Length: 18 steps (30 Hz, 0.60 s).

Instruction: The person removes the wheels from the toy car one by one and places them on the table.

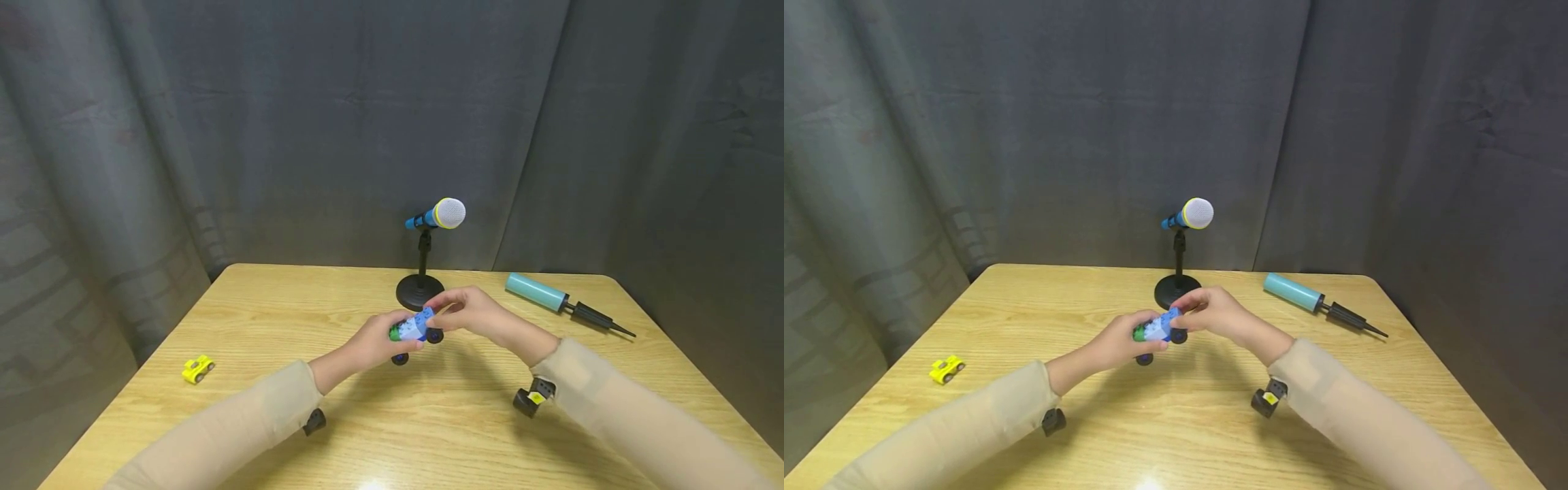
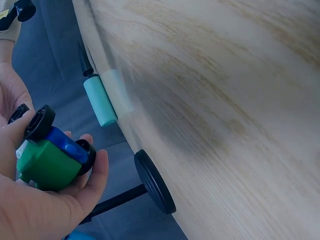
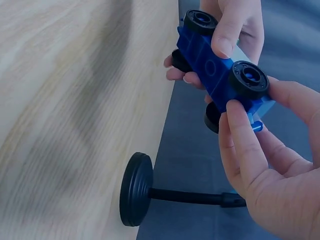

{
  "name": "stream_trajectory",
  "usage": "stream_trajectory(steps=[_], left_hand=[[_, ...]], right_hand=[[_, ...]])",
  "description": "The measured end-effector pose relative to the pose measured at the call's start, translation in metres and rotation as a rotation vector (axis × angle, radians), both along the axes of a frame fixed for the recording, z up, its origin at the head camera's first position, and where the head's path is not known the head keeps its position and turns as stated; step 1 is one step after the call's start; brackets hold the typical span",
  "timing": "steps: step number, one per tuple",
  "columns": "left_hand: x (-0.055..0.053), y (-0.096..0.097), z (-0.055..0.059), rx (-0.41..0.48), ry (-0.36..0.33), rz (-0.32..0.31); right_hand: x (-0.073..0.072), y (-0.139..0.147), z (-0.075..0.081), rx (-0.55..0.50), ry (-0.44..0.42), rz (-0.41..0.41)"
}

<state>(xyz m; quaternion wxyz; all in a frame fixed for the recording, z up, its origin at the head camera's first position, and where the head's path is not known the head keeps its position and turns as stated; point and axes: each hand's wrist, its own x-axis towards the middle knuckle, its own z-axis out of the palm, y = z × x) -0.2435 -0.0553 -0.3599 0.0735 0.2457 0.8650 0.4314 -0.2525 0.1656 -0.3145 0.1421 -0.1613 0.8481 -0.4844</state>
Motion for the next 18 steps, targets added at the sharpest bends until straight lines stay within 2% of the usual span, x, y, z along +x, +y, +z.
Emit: stream_trajectory(steps=[10,14,18], left_hand=[[-0.001,-0.002,0.003,0.044,-0.005,0.017],[-0.001,-0.003,0.004,0.078,0.006,0.042],[-0.001,-0.004,0.003,0.102,0.037,0.073]], right_hand=[[-0.003,-0.003,0.004,-0.047,-0.008,-0.029],[-0.001,-0.007,0.007,-0.094,0.013,-0.125],[0.004,-0.011,0.009,-0.208,0.0,-0.237]])
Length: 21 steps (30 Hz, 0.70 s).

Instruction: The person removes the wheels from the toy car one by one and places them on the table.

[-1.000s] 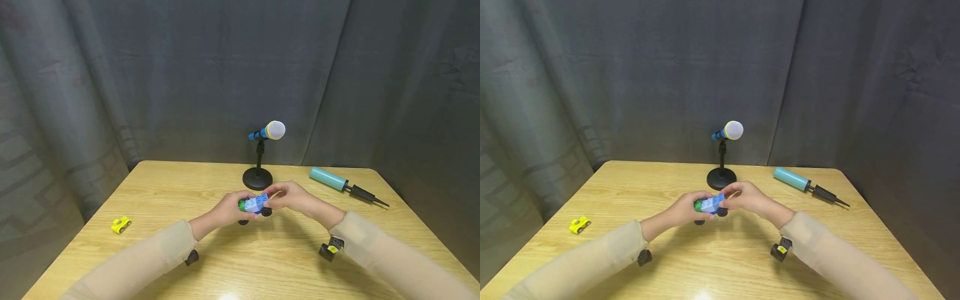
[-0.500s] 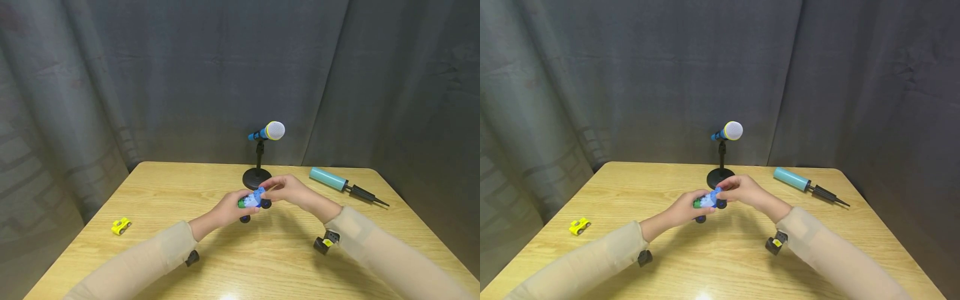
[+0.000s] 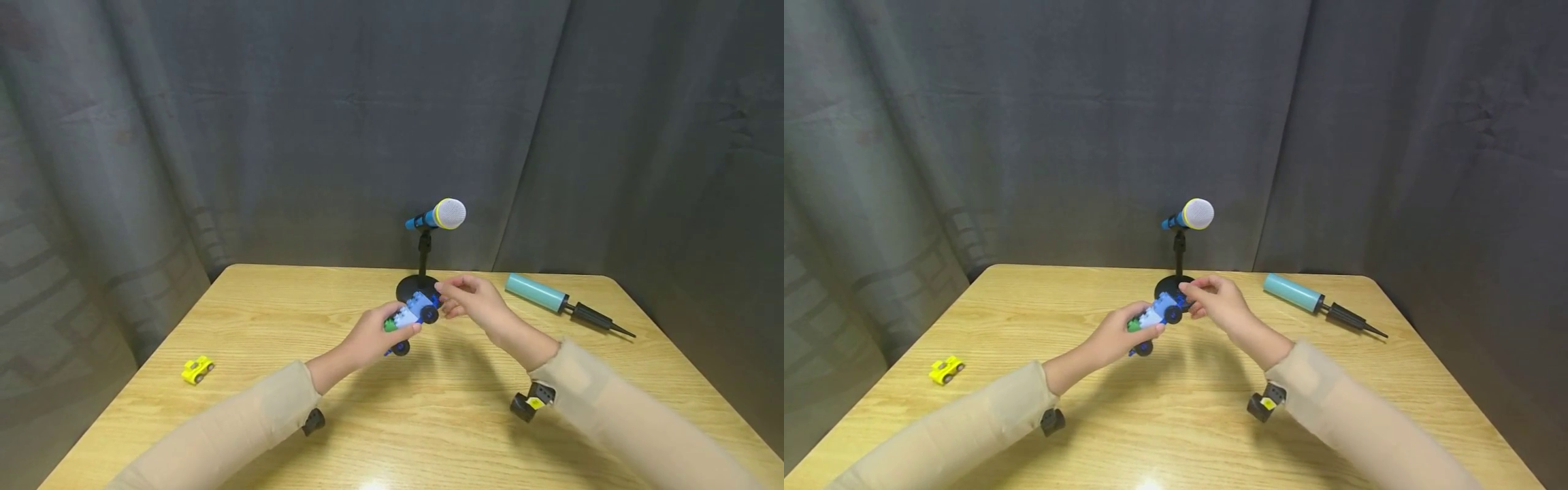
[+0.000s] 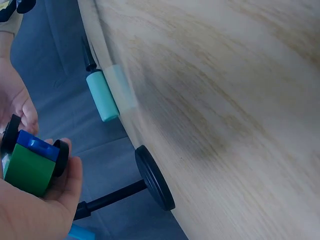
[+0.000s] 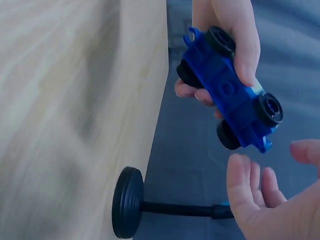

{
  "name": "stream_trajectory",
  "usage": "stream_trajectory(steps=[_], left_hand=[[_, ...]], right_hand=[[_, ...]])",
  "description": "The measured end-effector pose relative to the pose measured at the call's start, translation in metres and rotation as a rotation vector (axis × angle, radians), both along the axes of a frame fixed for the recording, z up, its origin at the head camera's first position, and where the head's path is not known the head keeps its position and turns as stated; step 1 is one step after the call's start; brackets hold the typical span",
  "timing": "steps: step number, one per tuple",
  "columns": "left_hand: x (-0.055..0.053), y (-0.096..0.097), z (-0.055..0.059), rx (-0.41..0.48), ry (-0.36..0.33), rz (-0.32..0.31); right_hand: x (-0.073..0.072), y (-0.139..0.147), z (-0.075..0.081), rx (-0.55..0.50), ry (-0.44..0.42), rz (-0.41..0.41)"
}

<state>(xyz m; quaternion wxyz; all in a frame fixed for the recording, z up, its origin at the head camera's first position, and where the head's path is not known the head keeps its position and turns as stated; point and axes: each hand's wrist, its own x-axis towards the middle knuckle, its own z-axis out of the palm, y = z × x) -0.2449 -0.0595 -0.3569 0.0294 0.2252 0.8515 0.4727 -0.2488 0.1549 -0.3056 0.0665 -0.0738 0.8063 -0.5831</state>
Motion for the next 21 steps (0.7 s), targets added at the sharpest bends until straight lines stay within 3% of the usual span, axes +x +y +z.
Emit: stream_trajectory(steps=[6,12,21], left_hand=[[0.0,0.0,0.0,0.049,0.007,0.031],[0.001,0.002,0.001,0.062,0.015,0.045],[0.002,0.004,0.002,0.053,0.022,0.076]], right_hand=[[0.011,-0.004,-0.005,-0.077,-0.074,0.054],[0.017,-0.013,-0.01,-0.129,-0.079,0.071],[0.017,-0.019,-0.015,-0.095,-0.049,0.059]])
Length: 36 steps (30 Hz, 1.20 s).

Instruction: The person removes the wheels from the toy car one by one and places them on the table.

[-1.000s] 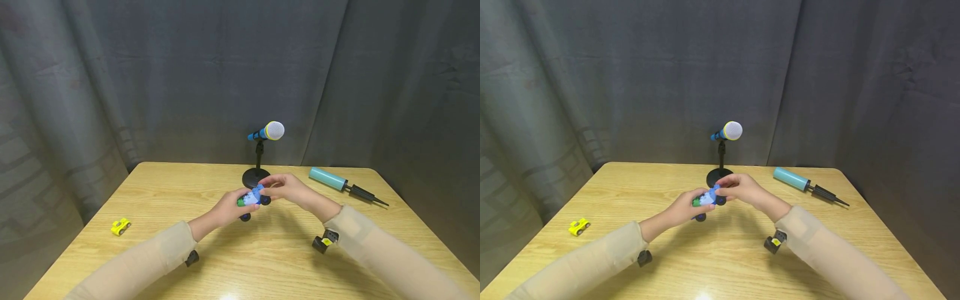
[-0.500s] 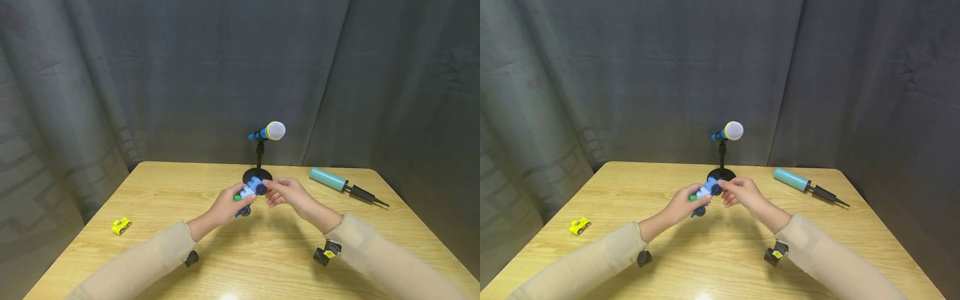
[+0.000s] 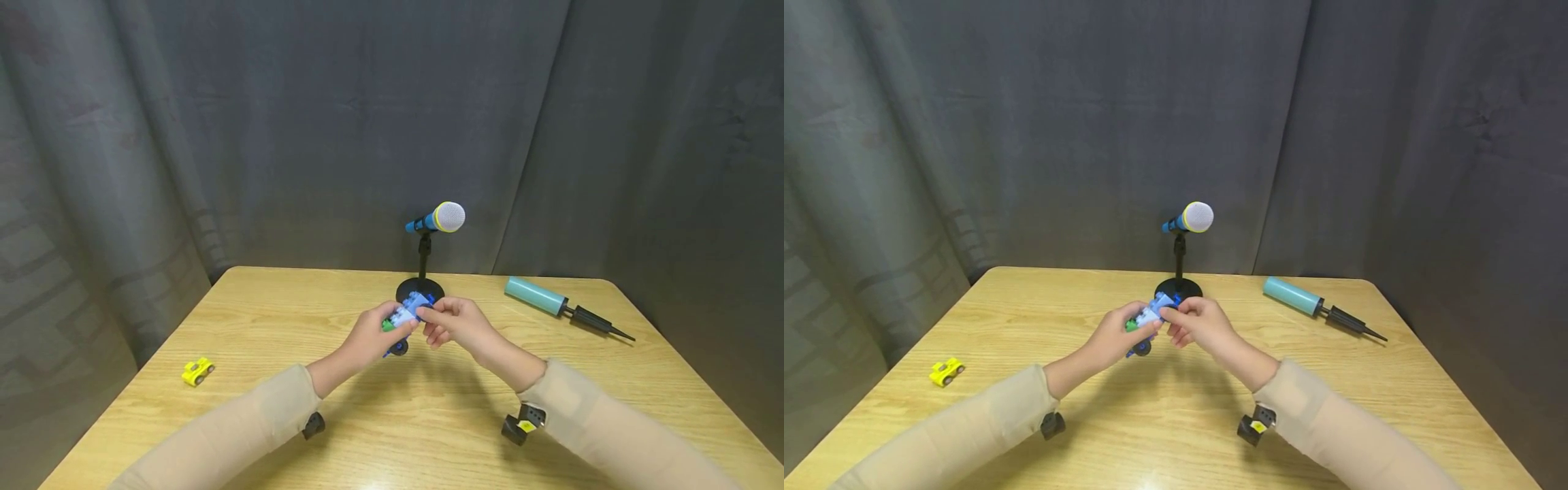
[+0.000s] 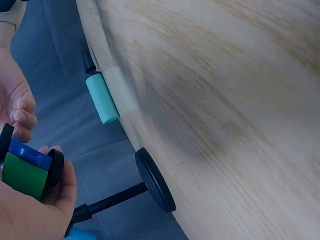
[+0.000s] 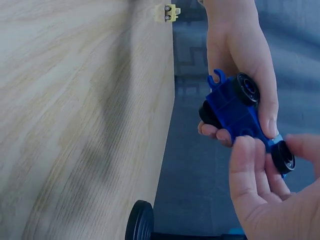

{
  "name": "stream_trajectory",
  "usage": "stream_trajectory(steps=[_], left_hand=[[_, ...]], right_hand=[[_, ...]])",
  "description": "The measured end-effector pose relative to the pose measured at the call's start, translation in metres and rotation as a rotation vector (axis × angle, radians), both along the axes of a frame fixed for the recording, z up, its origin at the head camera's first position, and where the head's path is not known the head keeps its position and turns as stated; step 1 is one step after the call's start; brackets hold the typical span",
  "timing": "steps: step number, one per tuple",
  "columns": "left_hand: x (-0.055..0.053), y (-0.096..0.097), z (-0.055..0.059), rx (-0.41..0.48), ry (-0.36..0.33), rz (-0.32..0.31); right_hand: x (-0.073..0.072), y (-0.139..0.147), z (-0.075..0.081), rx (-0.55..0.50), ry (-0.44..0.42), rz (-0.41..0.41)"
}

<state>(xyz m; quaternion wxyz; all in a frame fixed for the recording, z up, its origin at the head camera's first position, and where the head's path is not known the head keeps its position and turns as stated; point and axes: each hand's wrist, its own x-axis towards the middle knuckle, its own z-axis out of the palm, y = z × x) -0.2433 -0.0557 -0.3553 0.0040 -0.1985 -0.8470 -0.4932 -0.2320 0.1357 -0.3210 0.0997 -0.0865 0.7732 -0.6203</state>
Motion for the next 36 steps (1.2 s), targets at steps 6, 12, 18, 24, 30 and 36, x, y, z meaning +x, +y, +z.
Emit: stream_trajectory(steps=[6,12,18,24,30,36], left_hand=[[0.0,0.001,-0.002,-0.012,0.003,0.003],[0.0,0.003,-0.001,-0.029,0.011,-0.019],[-0.005,0.005,-0.002,-0.069,0.026,0.001],[-0.008,0.004,-0.005,-0.09,0.015,0.012],[-0.01,0.0,-0.011,-0.107,0.016,0.021],[-0.013,-0.004,-0.014,-0.087,0.011,0.015]], right_hand=[[0.001,0.001,-0.004,0.029,0.031,0.013],[-0.001,0.003,-0.007,0.113,0.138,-0.002],[-0.007,0.005,-0.009,0.193,0.261,0.008],[-0.011,0.004,-0.013,0.269,0.314,0.024],[-0.012,-0.003,-0.017,0.333,0.39,0.012],[-0.015,0.001,-0.017,0.236,0.273,0.099]])
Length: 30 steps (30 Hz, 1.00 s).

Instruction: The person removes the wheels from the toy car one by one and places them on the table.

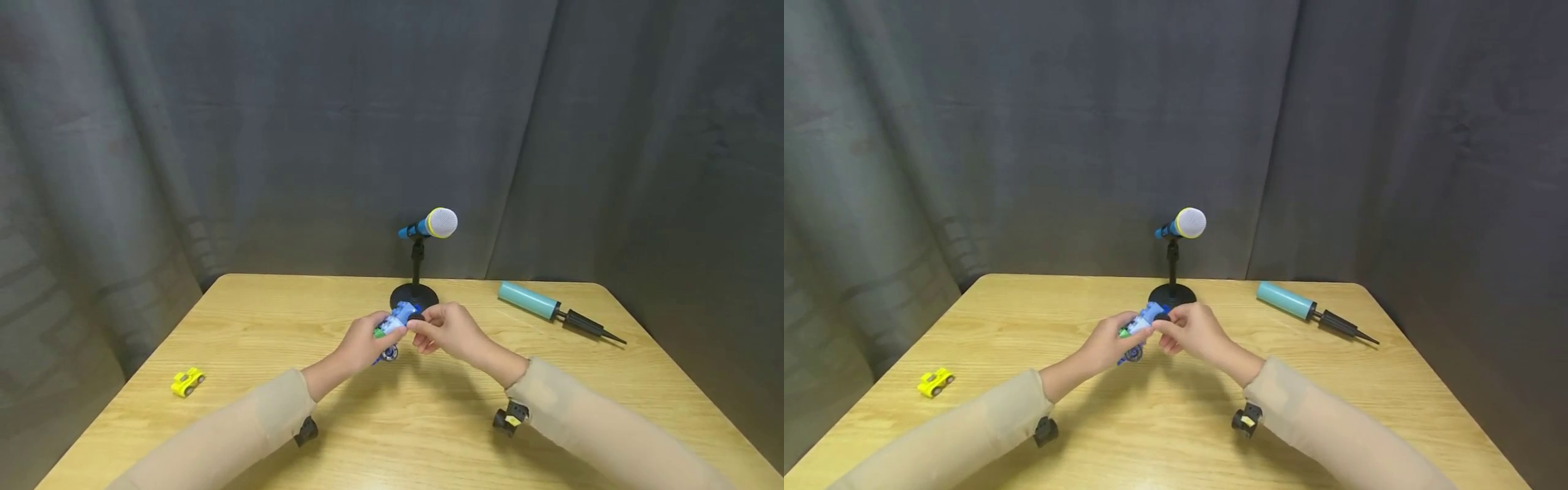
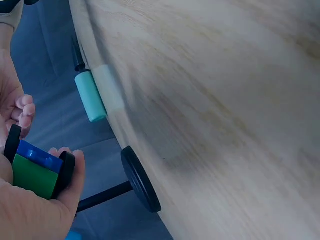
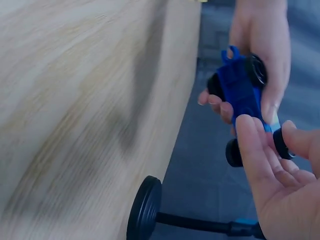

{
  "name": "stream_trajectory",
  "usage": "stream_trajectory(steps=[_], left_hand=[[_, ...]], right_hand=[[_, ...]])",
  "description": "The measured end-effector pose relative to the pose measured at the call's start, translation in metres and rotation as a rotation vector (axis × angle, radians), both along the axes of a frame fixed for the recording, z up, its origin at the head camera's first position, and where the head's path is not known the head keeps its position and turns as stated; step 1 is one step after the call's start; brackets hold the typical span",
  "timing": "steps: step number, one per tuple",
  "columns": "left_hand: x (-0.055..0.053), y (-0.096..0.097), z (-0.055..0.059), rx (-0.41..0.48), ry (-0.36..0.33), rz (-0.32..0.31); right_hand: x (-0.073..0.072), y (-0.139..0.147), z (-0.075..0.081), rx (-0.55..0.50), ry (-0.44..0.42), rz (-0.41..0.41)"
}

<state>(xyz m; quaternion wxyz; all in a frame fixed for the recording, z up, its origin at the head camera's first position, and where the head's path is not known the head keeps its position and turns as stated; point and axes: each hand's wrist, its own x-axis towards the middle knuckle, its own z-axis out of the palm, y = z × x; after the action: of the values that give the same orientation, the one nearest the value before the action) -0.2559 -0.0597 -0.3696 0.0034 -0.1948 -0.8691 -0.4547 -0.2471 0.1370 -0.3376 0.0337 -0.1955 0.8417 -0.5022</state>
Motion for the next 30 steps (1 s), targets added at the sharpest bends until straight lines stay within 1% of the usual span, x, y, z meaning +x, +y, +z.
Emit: stream_trajectory(steps=[4,7,9,12,17,22,27,30], left_hand=[[-0.002,-0.002,-0.002,0.042,-0.031,-0.013],[-0.002,-0.005,-0.004,0.05,-0.048,-0.014],[-0.002,-0.009,-0.005,0.043,-0.061,-0.007],[-0.001,-0.012,-0.006,0.05,-0.086,-0.006],[-0.001,-0.015,-0.005,0.107,-0.132,0.013],[0.003,-0.016,0.001,0.15,-0.158,0.036],[0.004,-0.016,0.006,0.161,-0.144,0.055],[0.002,-0.018,0.007,0.159,-0.12,0.067]], right_hand=[[-0.002,0.006,0.001,-0.066,-0.086,0.072],[-0.003,0.009,0.001,-0.115,-0.141,0.118],[-0.003,0.009,0.0,-0.145,-0.163,0.133],[-0.006,0.011,-0.002,-0.198,-0.19,0.103],[-0.015,0.015,-0.007,-0.283,-0.252,0.009],[-0.02,0.016,-0.012,-0.348,-0.334,-0.018],[-0.023,0.014,-0.019,-0.345,-0.39,-0.044],[-0.023,0.012,-0.025,-0.333,-0.417,-0.031]])
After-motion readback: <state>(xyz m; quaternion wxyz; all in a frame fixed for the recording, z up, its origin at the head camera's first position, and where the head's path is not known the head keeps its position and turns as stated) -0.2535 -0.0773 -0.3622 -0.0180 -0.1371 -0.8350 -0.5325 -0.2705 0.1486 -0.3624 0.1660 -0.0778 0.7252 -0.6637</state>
